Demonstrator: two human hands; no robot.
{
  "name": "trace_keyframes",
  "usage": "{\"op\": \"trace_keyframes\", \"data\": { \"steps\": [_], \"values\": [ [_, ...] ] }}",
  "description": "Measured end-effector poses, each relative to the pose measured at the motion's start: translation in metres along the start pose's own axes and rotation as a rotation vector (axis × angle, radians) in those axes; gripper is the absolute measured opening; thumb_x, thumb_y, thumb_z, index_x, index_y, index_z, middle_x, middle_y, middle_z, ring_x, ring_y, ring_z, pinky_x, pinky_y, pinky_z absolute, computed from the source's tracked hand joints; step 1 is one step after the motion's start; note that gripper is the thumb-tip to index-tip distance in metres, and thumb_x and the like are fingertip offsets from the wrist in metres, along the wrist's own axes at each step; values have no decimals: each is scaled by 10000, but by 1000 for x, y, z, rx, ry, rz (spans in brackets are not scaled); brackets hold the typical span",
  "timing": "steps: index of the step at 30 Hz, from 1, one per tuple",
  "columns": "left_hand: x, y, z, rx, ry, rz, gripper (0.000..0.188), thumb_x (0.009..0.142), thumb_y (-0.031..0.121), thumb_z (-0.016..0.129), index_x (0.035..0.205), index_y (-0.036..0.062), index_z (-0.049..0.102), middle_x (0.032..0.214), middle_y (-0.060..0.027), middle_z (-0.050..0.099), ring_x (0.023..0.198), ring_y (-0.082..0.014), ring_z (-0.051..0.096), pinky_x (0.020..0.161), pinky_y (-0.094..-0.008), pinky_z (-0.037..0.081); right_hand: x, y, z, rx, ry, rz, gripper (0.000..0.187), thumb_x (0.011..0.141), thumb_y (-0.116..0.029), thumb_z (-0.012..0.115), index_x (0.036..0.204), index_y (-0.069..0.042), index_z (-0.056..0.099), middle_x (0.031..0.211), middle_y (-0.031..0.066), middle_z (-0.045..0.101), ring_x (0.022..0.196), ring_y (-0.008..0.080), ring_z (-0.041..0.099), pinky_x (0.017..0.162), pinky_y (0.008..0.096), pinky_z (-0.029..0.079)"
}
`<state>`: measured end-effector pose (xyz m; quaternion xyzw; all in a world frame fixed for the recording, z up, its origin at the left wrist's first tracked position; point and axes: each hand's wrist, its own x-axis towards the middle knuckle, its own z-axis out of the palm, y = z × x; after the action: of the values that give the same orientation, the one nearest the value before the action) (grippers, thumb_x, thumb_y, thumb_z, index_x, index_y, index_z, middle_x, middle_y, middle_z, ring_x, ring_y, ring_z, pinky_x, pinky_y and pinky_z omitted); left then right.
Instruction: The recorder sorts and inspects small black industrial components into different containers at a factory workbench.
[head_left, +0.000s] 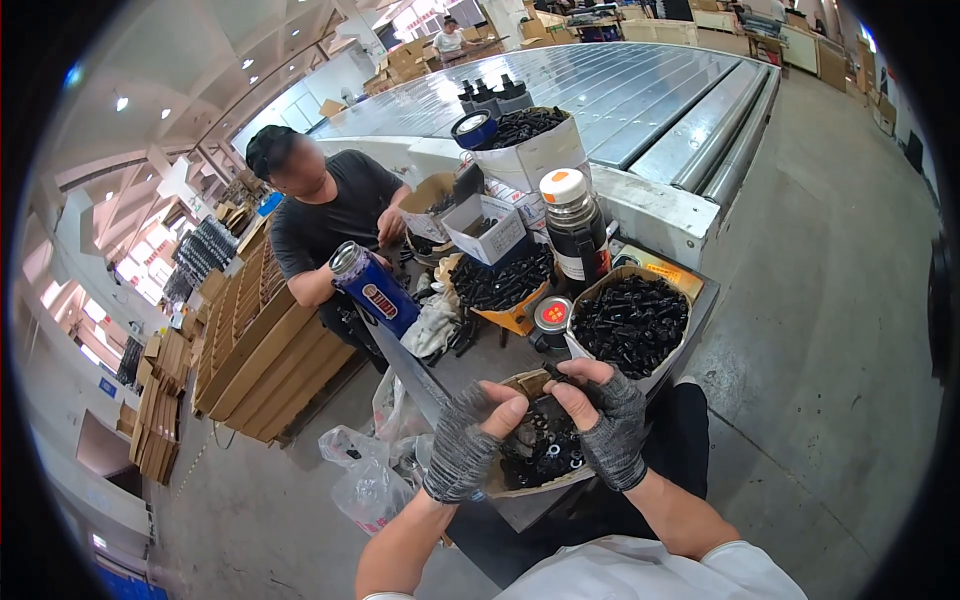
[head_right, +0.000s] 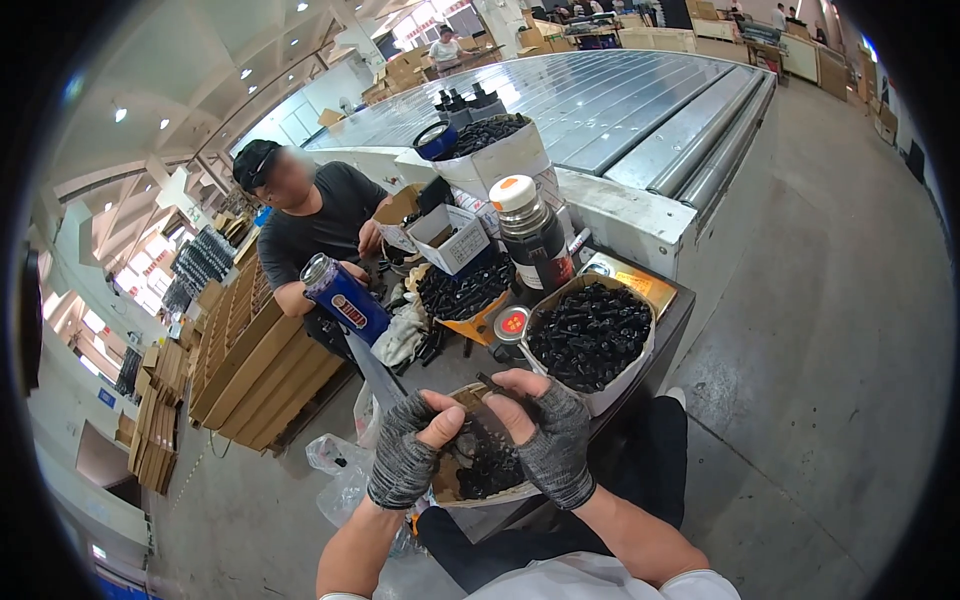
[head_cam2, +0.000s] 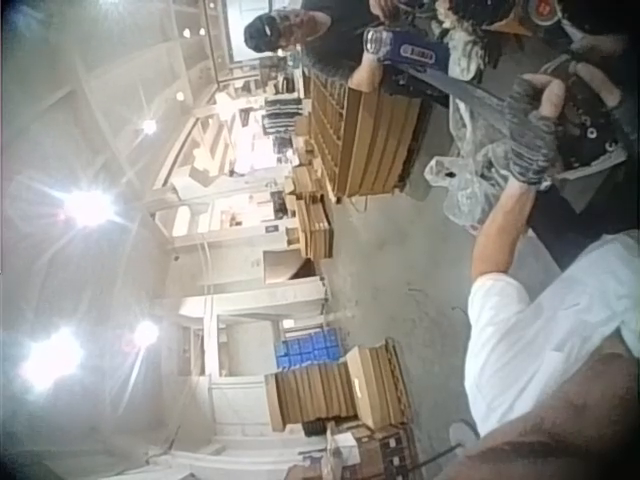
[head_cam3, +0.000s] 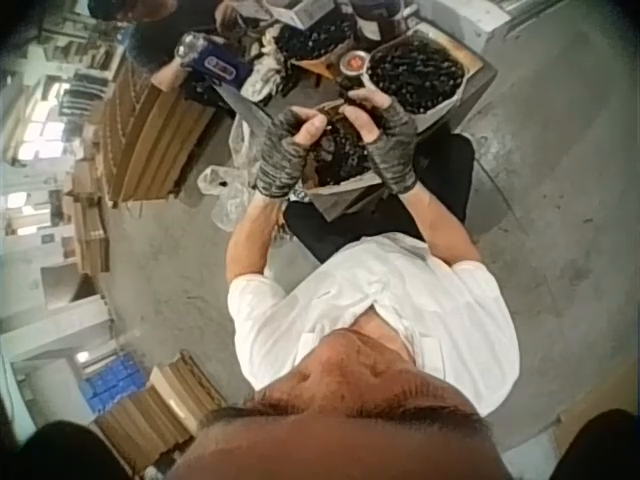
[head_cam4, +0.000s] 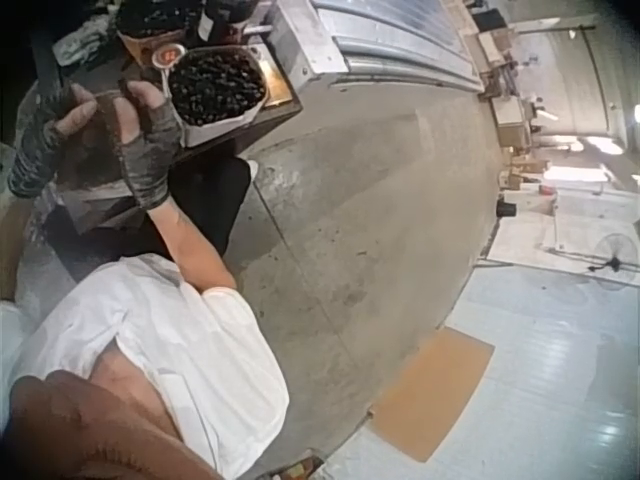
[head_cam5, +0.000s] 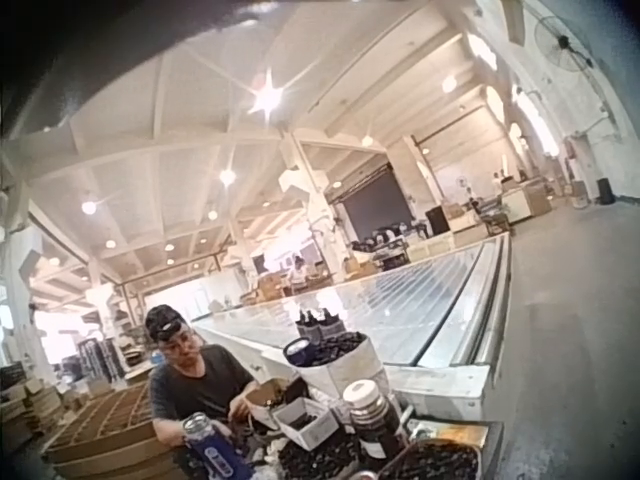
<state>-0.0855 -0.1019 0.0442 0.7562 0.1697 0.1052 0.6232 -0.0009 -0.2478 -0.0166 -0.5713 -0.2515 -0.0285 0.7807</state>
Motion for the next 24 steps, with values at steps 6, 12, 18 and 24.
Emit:
{"op": "trace_keyframes", "data": {
  "steps": [6,12,18,24],
  "values": [
    [3,4,3,-115,8,-40,245,905,248,729,995,33,653,889,-13,667,821,-111,612,767,-260,494,3,-6,-1,-70,-7,-62,189,911,-65,695,1091,-15,668,979,90,696,887,156,682,813,282,533],
    [1,5,2,-369,-61,-118,257,901,197,723,1068,17,649,943,-43,683,856,-139,637,800,-278,515,2,-6,0,-62,-10,-47,200,904,-75,705,1094,-21,675,978,86,699,876,155,681,804,280,532],
    [0,3,1,-321,-111,-107,324,866,139,741,1145,-1,653,1015,-62,695,922,-150,647,851,-280,514,3,-8,2,-55,48,-62,189,888,-72,717,1068,-20,694,930,95,715,831,177,673,769,298,524],
    [-3,1,3,40,-26,138,253,872,94,715,1103,0,672,1035,-60,676,920,-145,627,828,-284,502,1,-10,1,-62,44,-44,189,890,-69,713,1071,-20,690,945,98,714,851,176,671,781,298,523]
  ]
}}
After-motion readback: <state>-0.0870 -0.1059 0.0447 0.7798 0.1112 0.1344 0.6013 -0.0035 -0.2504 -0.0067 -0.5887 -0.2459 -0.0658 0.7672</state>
